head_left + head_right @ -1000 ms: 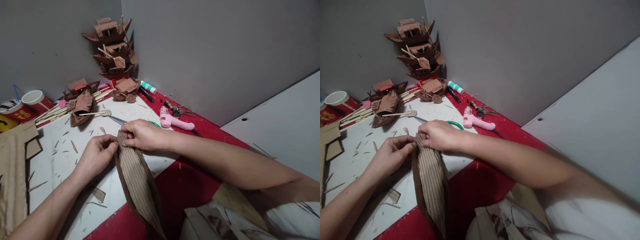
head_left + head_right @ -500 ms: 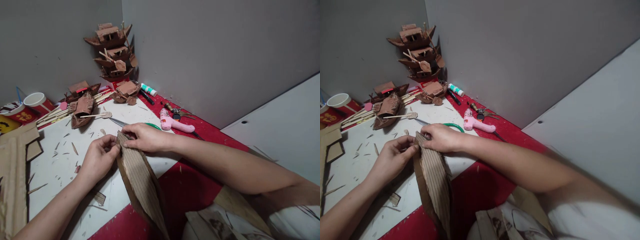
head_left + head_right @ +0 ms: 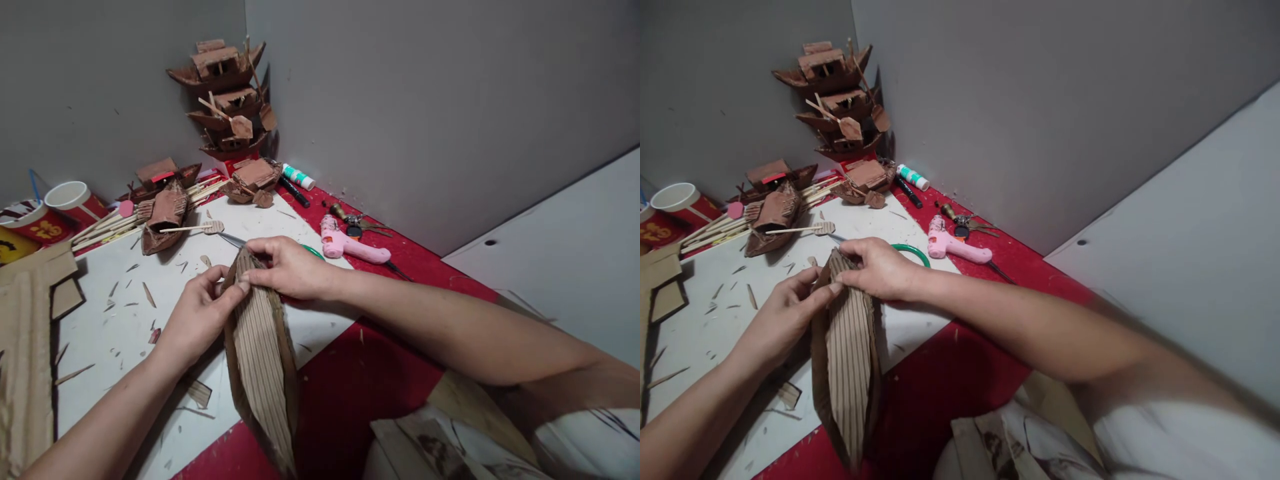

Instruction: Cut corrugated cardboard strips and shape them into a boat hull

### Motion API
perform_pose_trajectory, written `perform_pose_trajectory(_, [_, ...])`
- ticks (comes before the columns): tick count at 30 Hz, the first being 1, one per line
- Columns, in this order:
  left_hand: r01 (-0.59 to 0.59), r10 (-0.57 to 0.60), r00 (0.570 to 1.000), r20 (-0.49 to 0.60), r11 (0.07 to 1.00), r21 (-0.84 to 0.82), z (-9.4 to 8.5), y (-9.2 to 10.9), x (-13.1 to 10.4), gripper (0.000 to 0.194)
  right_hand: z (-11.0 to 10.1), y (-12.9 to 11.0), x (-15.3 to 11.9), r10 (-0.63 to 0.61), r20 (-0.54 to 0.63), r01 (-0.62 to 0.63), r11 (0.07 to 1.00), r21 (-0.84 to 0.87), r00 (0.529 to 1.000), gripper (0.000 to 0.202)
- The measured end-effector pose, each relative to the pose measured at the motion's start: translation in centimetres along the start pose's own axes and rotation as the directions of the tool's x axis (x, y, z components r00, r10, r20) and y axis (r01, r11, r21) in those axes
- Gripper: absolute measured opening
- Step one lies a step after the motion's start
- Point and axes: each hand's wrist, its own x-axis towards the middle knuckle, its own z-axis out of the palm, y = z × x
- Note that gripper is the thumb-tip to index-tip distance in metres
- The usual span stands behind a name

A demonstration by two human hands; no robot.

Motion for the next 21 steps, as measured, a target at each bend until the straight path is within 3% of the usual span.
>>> perform_pose_trajectory(3, [0.022, -0.021, 1.0, 0.011, 0.997, -0.069, 0.3, 0.1, -0.1, 0.038, -0.4, 0.1, 0.3, -0.052, -0.067, 0.055, 0.998, 0.041, 0.996, 0.007])
perform_pose_trajectory(6, [0.034, -0.032, 0.999, 0.015, 0.994, -0.105, 0.4, 0.2, -0.2, 0.046, -1.0, 0.2, 0.5, -0.09, -0.13, 0.083, 0.995, -0.056, 0.987, 0.007])
perform_pose_trajectory(13, [0.014, -0.012, 1.0, 0.018, 0.997, -0.073, 0.5, -0.3, 0.0, 0.046, -1.3, 0.2, 0.4, -0.038, -0.054, 0.031, 0.991, -0.131, 0.998, 0.008])
perform_pose_trajectory(17, [-0.125, 0.152, 0.986, -0.073, 0.951, 0.282, 0.1, 0.5, -0.4, 0.042, -1.7, 0.4, 0.7, 0.018, -0.058, -0.029, 0.983, -0.182, 0.998, 0.011])
perform_pose_trajectory(19, [-0.163, 0.281, 0.949, -0.145, 0.828, 0.536, -0.3, 1.5, -1.2, 0.043, -2.1, 0.3, 0.8, 0.06, -0.061, -0.074, 0.967, -0.244, 0.996, 0.012])
perform_pose_trajectory(21, [-0.177, 0.367, 0.923, -0.116, 0.673, 0.718, -0.6, 2.7, -2.3, 0.031, -2.5, 0.2, 1.0, 0.086, -0.068, -0.103, 0.946, -0.307, 0.994, 0.012])
